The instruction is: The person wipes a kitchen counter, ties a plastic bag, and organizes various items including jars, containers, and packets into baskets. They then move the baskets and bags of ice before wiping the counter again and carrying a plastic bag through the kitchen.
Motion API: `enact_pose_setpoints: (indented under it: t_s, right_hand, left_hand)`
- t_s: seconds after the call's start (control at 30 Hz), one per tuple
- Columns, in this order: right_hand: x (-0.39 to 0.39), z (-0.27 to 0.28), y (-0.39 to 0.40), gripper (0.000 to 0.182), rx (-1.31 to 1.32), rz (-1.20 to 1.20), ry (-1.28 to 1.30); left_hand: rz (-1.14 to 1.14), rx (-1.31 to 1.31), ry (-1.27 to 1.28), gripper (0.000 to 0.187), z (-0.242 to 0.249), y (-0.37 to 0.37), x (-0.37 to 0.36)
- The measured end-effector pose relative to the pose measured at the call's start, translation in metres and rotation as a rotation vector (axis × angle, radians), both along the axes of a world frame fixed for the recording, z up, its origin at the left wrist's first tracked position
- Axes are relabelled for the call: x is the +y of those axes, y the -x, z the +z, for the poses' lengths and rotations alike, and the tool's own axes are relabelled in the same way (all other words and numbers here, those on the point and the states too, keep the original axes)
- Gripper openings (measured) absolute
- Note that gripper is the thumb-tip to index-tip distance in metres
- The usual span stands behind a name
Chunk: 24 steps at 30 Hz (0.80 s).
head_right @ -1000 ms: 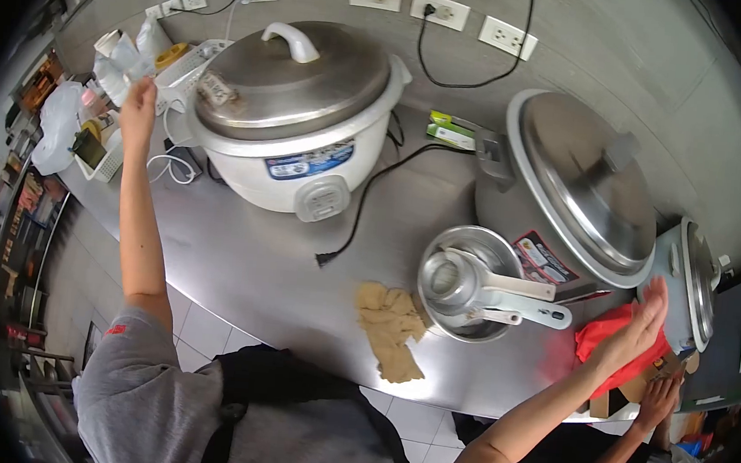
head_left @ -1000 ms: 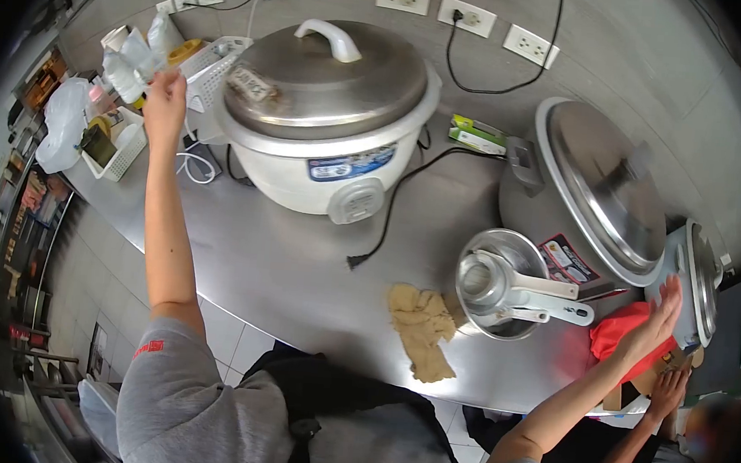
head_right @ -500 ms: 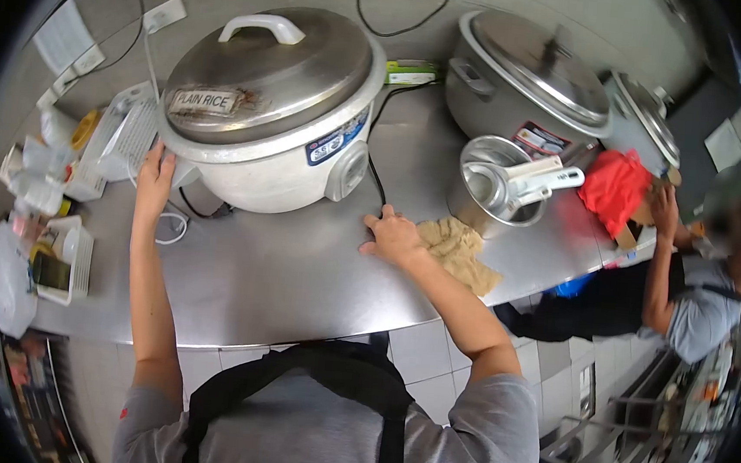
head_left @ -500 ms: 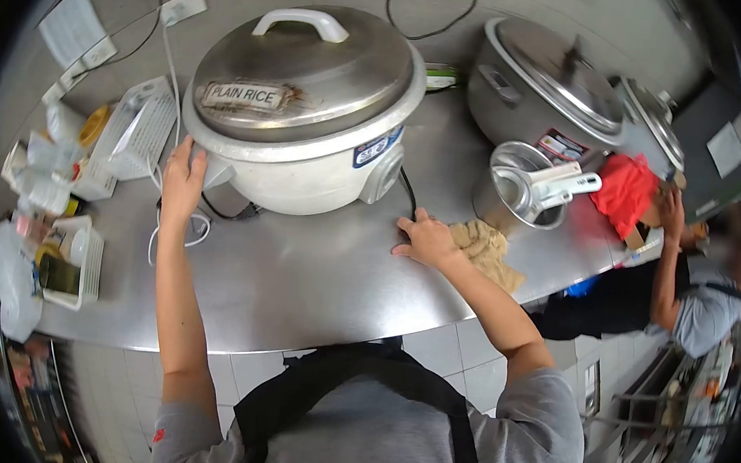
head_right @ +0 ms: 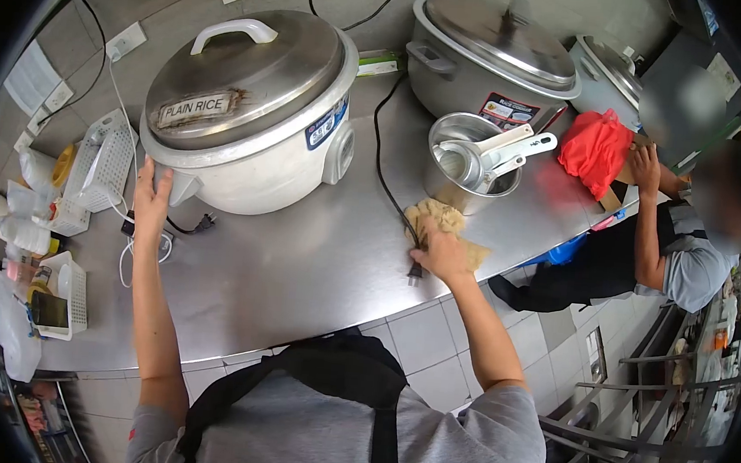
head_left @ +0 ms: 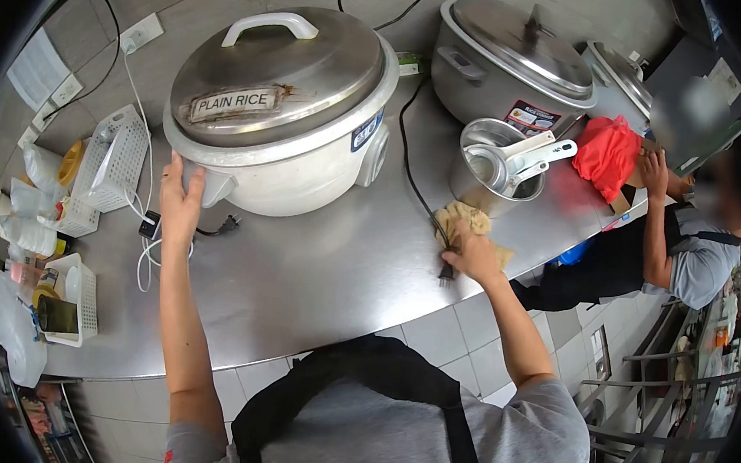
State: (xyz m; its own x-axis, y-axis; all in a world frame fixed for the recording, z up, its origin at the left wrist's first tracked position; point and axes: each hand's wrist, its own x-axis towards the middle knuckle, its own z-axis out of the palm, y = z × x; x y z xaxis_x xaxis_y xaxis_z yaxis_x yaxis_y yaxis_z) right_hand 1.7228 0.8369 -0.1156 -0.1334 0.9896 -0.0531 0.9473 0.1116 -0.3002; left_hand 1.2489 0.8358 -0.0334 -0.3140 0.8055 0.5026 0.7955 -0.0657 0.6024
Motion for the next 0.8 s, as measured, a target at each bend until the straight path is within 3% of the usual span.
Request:
enact_pose_setpoints:
  t_s: [0.07,0.2,0.27,0.5,0.6,0.63,0.73,0.8]
  right_hand:
    - [0.003,0.009,0.004,0.051,-0.012,0.013,-0.133]
    - [0.013,0.006,-0.005,0.048,-0.174,0.001,-0.219]
    - [0.016,-0.016,-0.013,0.041,-0.153,0.061,-0.303]
    - [0.034,-0.048,-0.037,0.026,0.125,0.155,-0.378]
    - [0.033,-0.044,-0.043,0.026,0.277,0.135,-0.315]
    - [0.034,-0.043,-0.046,0.027,0.304,0.123,-0.316]
    - [0.036,-0.045,-0.061,0.03,0.405,0.077,-0.327]
    - [0.032,-0.047,-0.073,0.033,0.516,0.004,-0.311]
  left_hand:
    - [0.062,0.156,-0.041,0.057,-0.011,-0.004,0.005]
    - [-0.002,0.051,-0.022,0.059,-0.012,-0.028,0.012]
    - [-0.005,-0.019,0.016,0.06,0.0,-0.045,0.009]
    - [-0.032,0.092,-0.025,0.058,-0.01,-0.061,0.028]
    - [-0.05,-0.033,0.038,0.06,-0.003,-0.066,0.024]
    - [-0.033,-0.251,0.168,0.065,0.023,-0.088,0.007]
    - [-0.12,-0.477,0.191,0.07,0.004,-0.091,-0.019]
    - [-0.159,-0.387,0.136,0.072,-0.012,-0.097,-0.048]
